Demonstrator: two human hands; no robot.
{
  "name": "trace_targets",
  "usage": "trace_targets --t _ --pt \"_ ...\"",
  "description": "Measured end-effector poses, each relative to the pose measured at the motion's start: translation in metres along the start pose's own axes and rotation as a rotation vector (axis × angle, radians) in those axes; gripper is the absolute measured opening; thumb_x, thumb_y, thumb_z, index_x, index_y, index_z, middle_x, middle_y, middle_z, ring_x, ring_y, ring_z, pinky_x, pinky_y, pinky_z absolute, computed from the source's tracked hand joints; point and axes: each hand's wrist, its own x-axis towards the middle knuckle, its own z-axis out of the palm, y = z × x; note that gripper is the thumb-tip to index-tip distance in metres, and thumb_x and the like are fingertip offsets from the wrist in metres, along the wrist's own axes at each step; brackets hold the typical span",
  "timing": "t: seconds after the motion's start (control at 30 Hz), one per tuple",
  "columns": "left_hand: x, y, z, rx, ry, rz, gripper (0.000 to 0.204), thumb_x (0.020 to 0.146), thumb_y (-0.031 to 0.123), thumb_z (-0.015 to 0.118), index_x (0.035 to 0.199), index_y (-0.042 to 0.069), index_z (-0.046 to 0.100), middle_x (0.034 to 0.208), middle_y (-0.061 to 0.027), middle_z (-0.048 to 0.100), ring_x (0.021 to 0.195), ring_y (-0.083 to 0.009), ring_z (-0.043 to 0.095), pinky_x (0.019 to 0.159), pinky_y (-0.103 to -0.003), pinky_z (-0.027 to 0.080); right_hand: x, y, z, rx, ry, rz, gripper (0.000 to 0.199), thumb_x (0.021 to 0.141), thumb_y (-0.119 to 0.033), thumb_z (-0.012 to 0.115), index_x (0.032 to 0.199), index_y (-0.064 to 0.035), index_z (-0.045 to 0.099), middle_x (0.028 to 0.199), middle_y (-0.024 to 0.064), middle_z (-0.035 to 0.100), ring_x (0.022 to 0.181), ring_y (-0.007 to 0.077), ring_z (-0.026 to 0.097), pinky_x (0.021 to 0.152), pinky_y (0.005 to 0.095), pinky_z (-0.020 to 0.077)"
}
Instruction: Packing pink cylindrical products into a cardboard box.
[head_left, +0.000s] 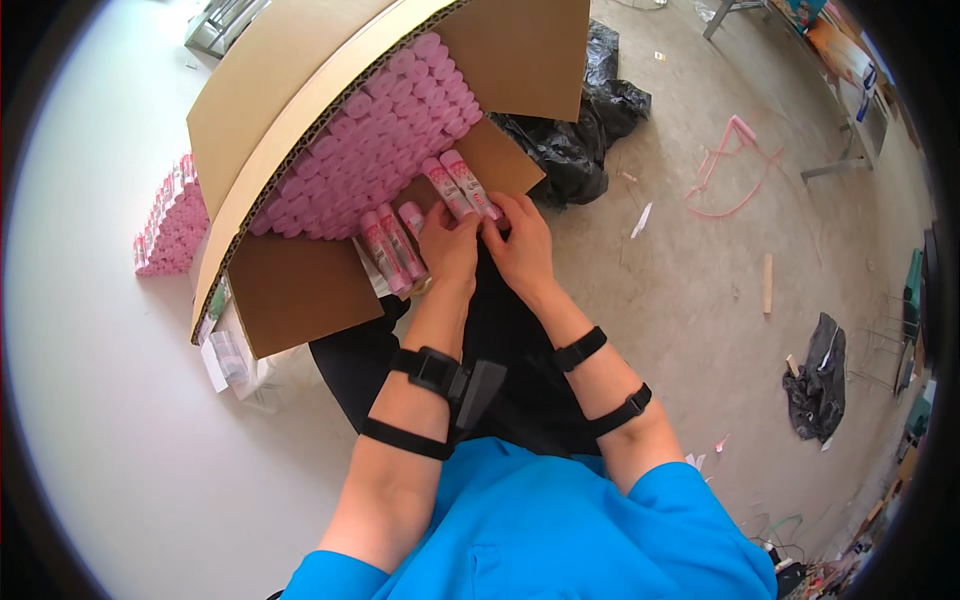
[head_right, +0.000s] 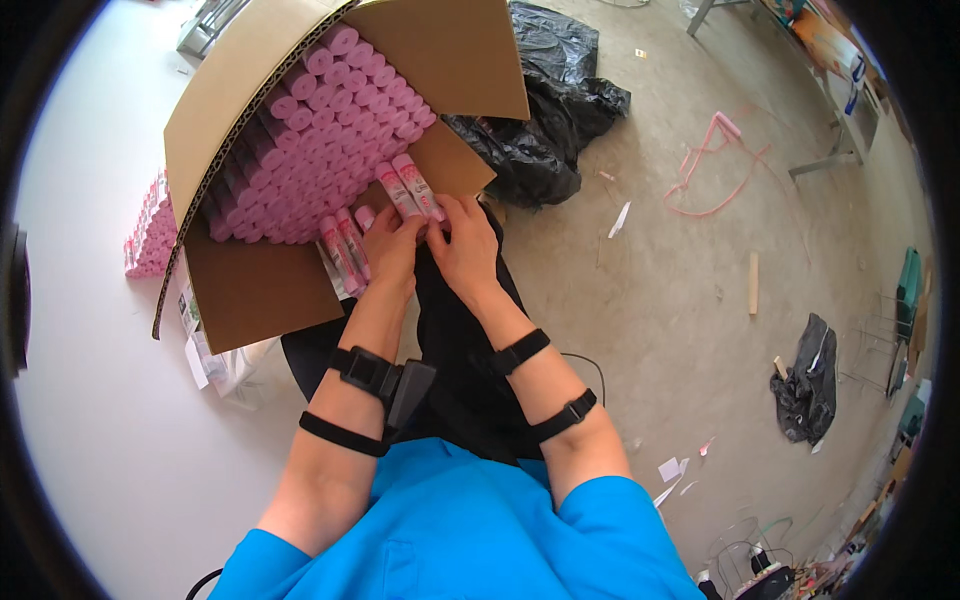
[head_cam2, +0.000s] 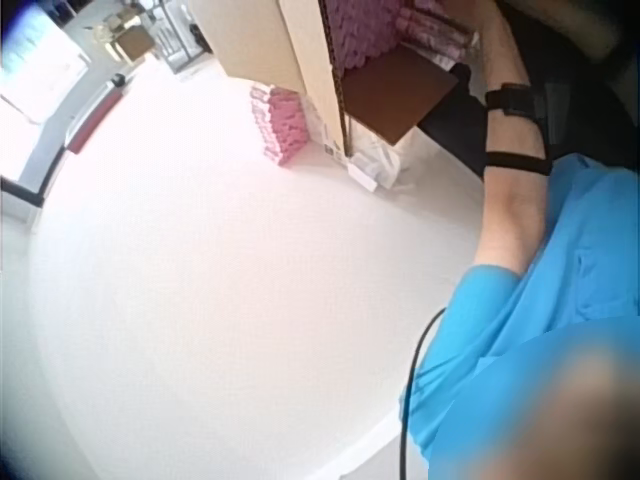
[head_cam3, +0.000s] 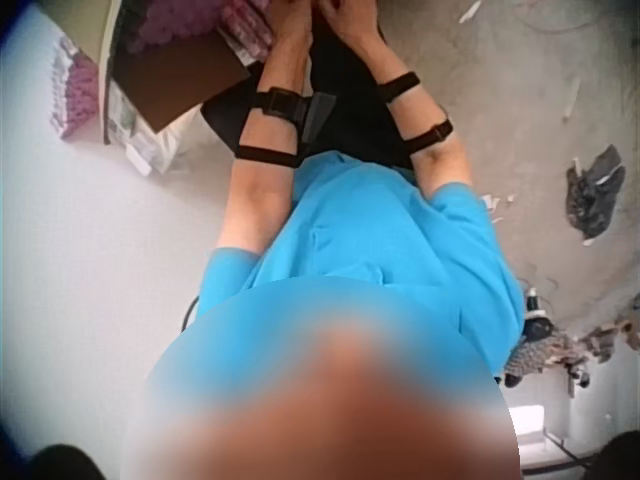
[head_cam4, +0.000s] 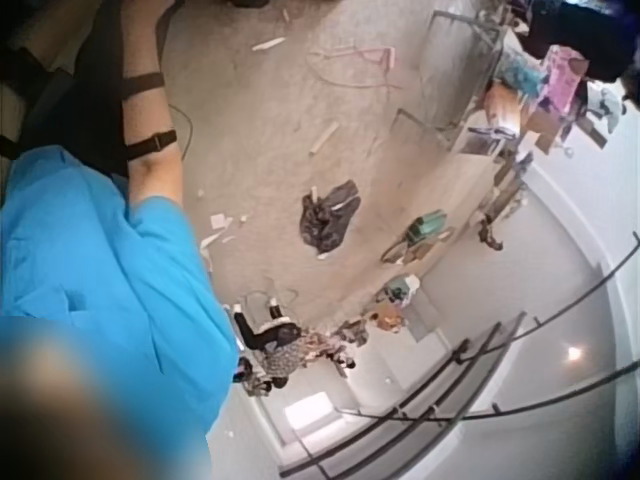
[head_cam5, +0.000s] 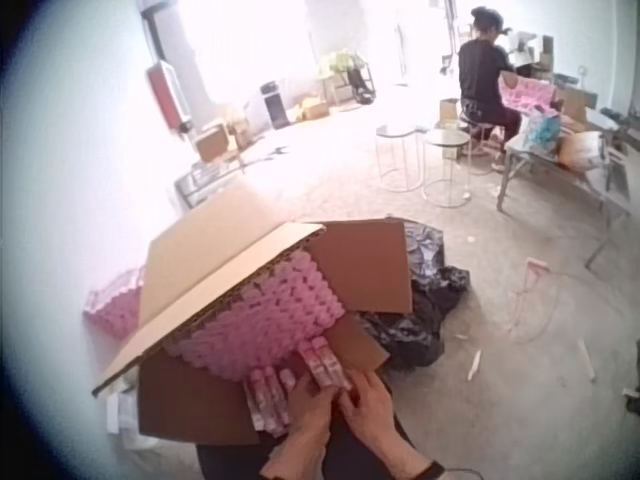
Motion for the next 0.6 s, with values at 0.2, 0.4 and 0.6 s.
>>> trace_targets --t 0.2,0.4,0.6 --pt "-0.078 0.042 -0.017 -0.266 -0.108 0.199 0.046 0.093 0.001 0.059 0.137 -0.002 0.048 0.116 -0.0063 0.062 0.104 -0.0125 0.059 0.089 -0.028 0.049 -0.037 -0.041 -0.017 0.116 0.142 -0.2 0.034 0.082 -0.008 0.067 0.115 -0.0018 0.062 0.105 0.0141 0.062 0.087 0.0294 0.065 0.078 0.0362 0.0516" --pt "-0.098 0.092 -0.061 0.047 0.109 0.597 0.05 0.093 0.003 0.062 0.138 -0.006 0.045 0.115 -0.0076 0.062 0.1 -0.011 0.059 0.088 -0.026 0.049 -0.031 -0.104 -0.007 0.44 0.118 -0.215 0.029 0.08 -0.004 0.067 0.109 0.0003 0.065 0.1 0.0153 0.061 0.077 0.028 0.065 0.066 0.0352 0.0524" --pt "-0.062 0.133 -0.07 0.296 0.348 0.675 0.044 0.088 0.012 0.07 0.123 -0.013 0.058 0.101 -0.0054 0.065 0.087 -0.0101 0.057 0.08 -0.023 0.047 0.005 -0.137 0.021 0.394 0.221 -0.319 0.02 0.078 -0.003 0.067 0.097 0.002 0.067 0.088 0.0162 0.059 0.068 0.0283 0.063 0.06 0.0372 0.0506"
